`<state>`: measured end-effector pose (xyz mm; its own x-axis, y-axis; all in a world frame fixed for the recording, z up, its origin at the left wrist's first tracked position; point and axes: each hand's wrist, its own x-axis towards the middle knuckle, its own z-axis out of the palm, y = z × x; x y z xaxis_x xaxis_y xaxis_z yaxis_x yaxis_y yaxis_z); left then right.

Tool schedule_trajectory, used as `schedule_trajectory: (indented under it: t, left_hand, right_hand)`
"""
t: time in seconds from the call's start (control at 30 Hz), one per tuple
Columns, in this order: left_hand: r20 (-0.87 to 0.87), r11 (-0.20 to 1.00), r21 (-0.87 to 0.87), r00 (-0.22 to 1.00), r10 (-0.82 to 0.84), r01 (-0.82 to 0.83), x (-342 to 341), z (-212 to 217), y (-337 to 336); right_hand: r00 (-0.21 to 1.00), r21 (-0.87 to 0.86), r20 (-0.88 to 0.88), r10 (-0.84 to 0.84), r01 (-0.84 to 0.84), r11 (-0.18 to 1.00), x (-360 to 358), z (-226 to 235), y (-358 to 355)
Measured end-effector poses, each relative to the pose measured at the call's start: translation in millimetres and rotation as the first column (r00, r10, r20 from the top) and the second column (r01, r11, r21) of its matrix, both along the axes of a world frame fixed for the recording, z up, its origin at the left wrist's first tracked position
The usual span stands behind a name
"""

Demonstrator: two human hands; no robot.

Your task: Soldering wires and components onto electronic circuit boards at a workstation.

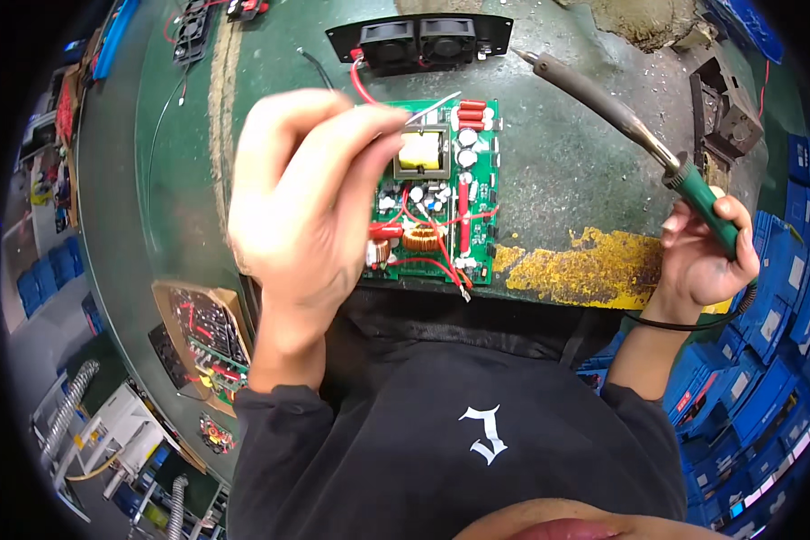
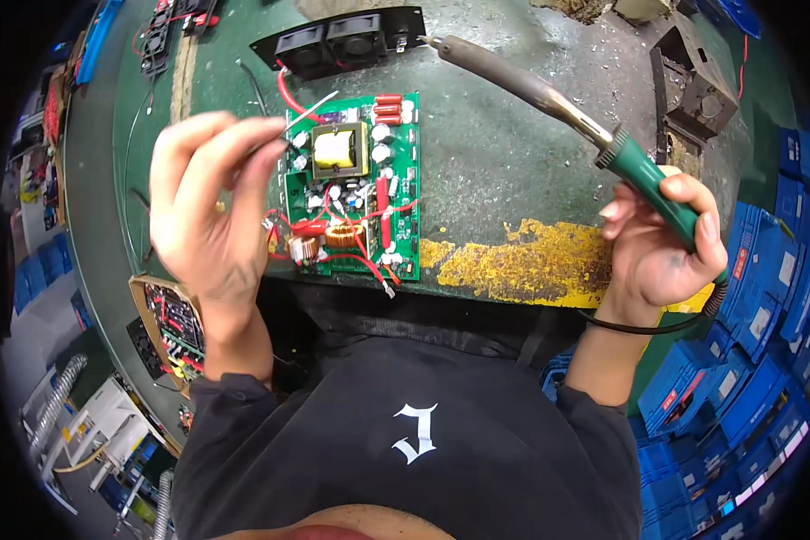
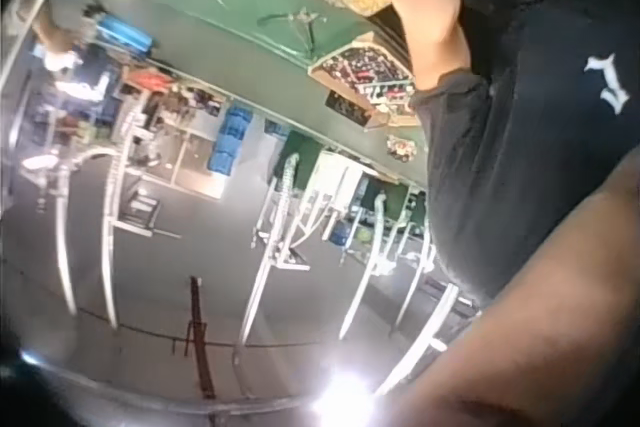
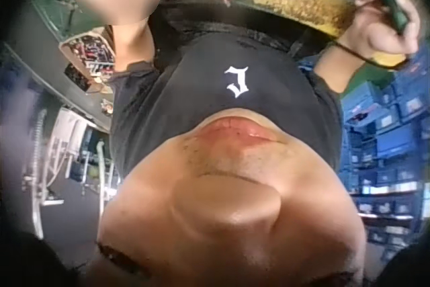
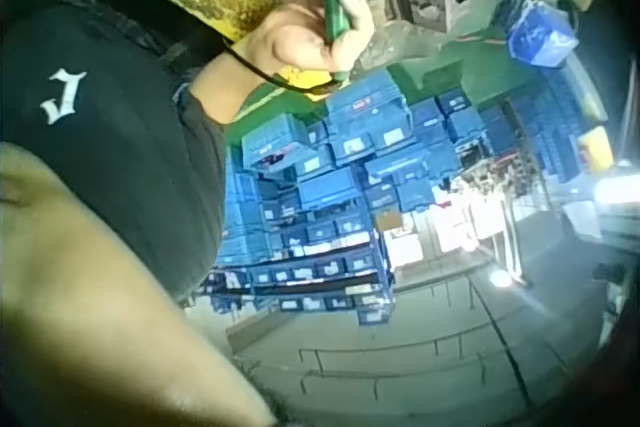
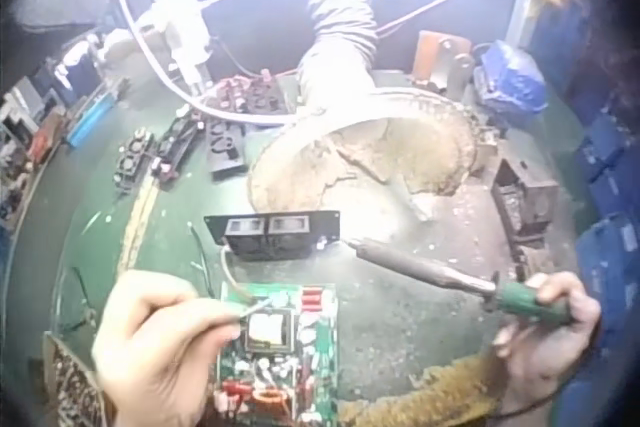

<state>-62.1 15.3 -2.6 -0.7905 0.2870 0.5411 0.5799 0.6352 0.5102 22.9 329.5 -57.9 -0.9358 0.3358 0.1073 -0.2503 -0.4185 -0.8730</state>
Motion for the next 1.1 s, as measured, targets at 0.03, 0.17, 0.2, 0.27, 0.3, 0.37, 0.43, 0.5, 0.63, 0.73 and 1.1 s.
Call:
schedule_trajectory:
  t: [0.03, 0.17, 0.2, 0.27, 0.3, 0.37, 0.43, 0.5, 0.63, 0.73, 1.1]
  left_hand:
    - [0.027, 0.998, 0.022, 0.998, -0.052, 0.052, -12, -6, 3]
    - [0.065, 0.992, -0.072, 0.993, -0.103, 0.108, -43, -30, 20]
    - [0.081, 0.984, -0.126, 0.990, -0.112, 0.122, -46, -34, 20]
    - [0.084, 0.984, -0.074, 0.985, -0.153, 0.159, -47, -39, 22]
    - [0.070, 0.983, -0.072, 0.984, -0.166, 0.171, -49, -41, 23]
    - [0.110, 0.979, -0.065, 0.977, -0.183, 0.191, -54, -47, 25]
    - [0.145, 0.976, -0.057, 0.969, -0.198, 0.208, -58, -52, 27]
    - [0.081, 0.973, -0.087, 0.975, -0.208, 0.215, -59, -56, 25]
    - [0.105, 0.976, -0.074, 0.975, -0.195, 0.203, -59, -59, 26]
    - [0.115, 0.978, -0.065, 0.975, -0.188, 0.196, -58, -59, 25]
    - [0.102, 0.982, -0.060, 0.980, -0.172, 0.178, -58, -60, 28]
  right_hand:
    - [0.999, 0.018, 0.010, 0.035, -0.035, 0.999, -4, 0, -1]
    - [1.000, -0.023, 0.025, 0.009, -0.009, 1.000, -14, -6, -2]
    - [0.999, -0.022, 0.038, -0.001, 0.002, 1.000, -14, -7, 0]
    - [0.998, -0.055, 0.031, 0.055, -0.053, 0.997, -12, -7, 3]
    - [0.998, -0.055, 0.041, 0.051, -0.049, 0.997, -12, -9, 3]
    - [0.996, -0.067, 0.085, 0.031, -0.026, 0.997, -13, -12, 2]
    - [0.993, -0.080, 0.083, 0.082, -0.075, 0.994, -16, -12, 2]
    - [0.992, -0.049, 0.070, 0.106, -0.103, 0.994, -20, -15, -4]
    - [0.992, -0.051, 0.085, 0.094, -0.090, 0.995, -21, -17, -5]
    - [0.991, -0.048, 0.090, 0.103, -0.099, 0.994, -22, -17, -7]
    - [0.992, -0.050, 0.087, 0.096, -0.092, 0.995, -22, -16, -7]
